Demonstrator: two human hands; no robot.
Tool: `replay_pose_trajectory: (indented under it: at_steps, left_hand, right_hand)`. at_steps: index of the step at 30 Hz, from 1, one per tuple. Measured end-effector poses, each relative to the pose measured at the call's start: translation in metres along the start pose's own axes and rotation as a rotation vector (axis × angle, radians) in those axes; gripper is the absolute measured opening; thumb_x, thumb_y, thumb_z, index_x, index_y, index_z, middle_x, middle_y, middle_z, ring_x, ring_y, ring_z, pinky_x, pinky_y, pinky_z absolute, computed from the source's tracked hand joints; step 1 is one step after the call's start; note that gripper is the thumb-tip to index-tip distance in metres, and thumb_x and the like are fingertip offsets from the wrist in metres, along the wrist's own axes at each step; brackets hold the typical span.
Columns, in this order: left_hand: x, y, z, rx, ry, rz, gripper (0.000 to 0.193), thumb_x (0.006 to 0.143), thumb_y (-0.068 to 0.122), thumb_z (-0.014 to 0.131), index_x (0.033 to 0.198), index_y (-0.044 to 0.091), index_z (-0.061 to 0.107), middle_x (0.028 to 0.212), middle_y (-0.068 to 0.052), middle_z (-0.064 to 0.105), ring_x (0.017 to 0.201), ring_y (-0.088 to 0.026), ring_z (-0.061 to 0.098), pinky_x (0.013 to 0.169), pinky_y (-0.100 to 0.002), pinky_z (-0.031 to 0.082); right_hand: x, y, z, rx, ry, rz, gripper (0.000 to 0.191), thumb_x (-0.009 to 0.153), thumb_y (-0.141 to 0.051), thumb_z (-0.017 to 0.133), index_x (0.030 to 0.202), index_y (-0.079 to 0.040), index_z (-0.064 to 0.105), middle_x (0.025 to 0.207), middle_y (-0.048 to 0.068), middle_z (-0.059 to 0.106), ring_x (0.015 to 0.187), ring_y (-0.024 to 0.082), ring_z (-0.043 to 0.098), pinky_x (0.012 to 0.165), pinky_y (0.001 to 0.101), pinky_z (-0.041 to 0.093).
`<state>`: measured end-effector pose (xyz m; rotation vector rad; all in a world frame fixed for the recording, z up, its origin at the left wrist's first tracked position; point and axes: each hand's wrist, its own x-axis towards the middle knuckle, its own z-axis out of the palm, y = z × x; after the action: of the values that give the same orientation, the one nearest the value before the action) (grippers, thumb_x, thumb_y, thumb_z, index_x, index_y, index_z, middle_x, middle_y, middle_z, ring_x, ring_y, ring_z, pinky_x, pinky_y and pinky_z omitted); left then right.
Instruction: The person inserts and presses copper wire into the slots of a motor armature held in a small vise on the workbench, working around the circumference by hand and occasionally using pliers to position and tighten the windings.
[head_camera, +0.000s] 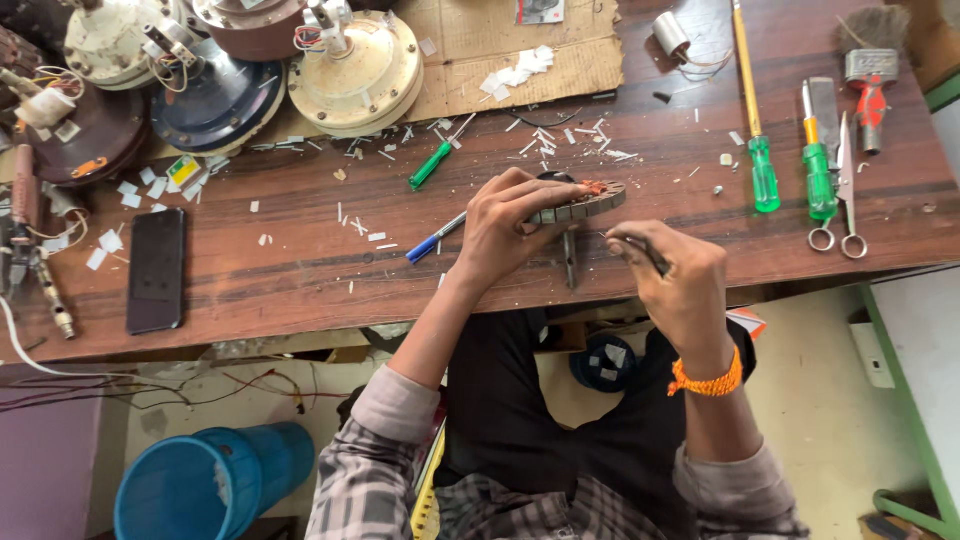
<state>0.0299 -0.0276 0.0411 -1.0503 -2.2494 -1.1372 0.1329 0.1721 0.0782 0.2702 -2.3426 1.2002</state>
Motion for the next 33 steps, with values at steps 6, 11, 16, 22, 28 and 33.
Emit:
replay_pose_trajectory:
  at_steps: [6, 11, 16, 22, 28, 33]
  left_hand:
    - [0.001, 0.007, 0.003, -0.079, 0.021, -0.09, 0.03, 0.08, 0.02, 0.086, 0.104, 0.014, 0.069, 0.1, 0.002, 0.075, 0.089, -0.022, 0.062, 0.081, -0.036, 0.052]
    - [0.0, 0.004, 0.006, -0.111, 0.005, -0.091, 0.031, 0.08, 0.02, 0.086, 0.103, 0.013, 0.066, 0.101, 0.002, 0.076, 0.089, -0.022, 0.062, 0.082, -0.036, 0.051]
    - [-0.001, 0.001, 0.008, -0.093, 0.034, -0.083, 0.033, 0.076, 0.022, 0.088, 0.103, 0.017, 0.069, 0.095, -0.002, 0.07, 0.09, -0.026, 0.062, 0.082, -0.039, 0.051]
    - [0.001, 0.003, 0.004, -0.047, -0.005, -0.197, 0.036, 0.076, 0.026, 0.088, 0.106, 0.015, 0.072, 0.091, -0.009, 0.063, 0.088, -0.027, 0.063, 0.078, -0.04, 0.052]
    - [0.011, -0.006, 0.002, -0.533, -0.093, -0.42, 0.046, 0.082, 0.031, 0.081, 0.122, 0.013, 0.07, 0.109, -0.005, 0.075, 0.098, -0.015, 0.068, 0.085, -0.031, 0.056]
    - [0.03, -0.027, 0.01, -0.629, -0.223, -0.557, 0.031, 0.09, 0.023, 0.076, 0.116, 0.006, 0.074, 0.102, -0.006, 0.079, 0.095, -0.011, 0.072, 0.086, -0.029, 0.057]
  right_hand:
    - [0.027, -0.003, 0.001, -0.149, -0.059, -0.125, 0.012, 0.098, -0.005, 0.076, 0.109, -0.002, 0.069, 0.094, 0.014, 0.074, 0.079, 0.024, 0.074, 0.068, 0.0328, 0.055]
    - [0.04, 0.004, 0.006, -0.182, -0.068, -0.203, 0.016, 0.099, -0.007, 0.076, 0.112, -0.004, 0.068, 0.096, 0.013, 0.074, 0.081, 0.027, 0.074, 0.068, 0.0348, 0.055]
    - [0.056, 0.015, 0.005, -0.257, -0.107, -0.213, 0.015, 0.1, -0.012, 0.076, 0.112, -0.005, 0.07, 0.095, 0.013, 0.073, 0.08, 0.029, 0.072, 0.068, 0.0359, 0.054]
    - [0.088, 0.025, 0.016, -0.379, -0.144, -0.445, 0.014, 0.094, -0.019, 0.077, 0.1, -0.008, 0.072, 0.085, 0.009, 0.073, 0.072, 0.026, 0.07, 0.063, 0.036, 0.053]
    - [0.104, 0.035, 0.013, -0.386, -0.246, -0.549, 0.015, 0.091, -0.022, 0.075, 0.092, -0.009, 0.07, 0.077, 0.006, 0.072, 0.065, 0.023, 0.069, 0.057, 0.0351, 0.051]
    - [0.105, 0.025, 0.013, -0.485, -0.239, -0.435, 0.025, 0.091, -0.03, 0.08, 0.085, -0.008, 0.07, 0.069, 0.007, 0.068, 0.059, 0.025, 0.066, 0.053, 0.0371, 0.047]
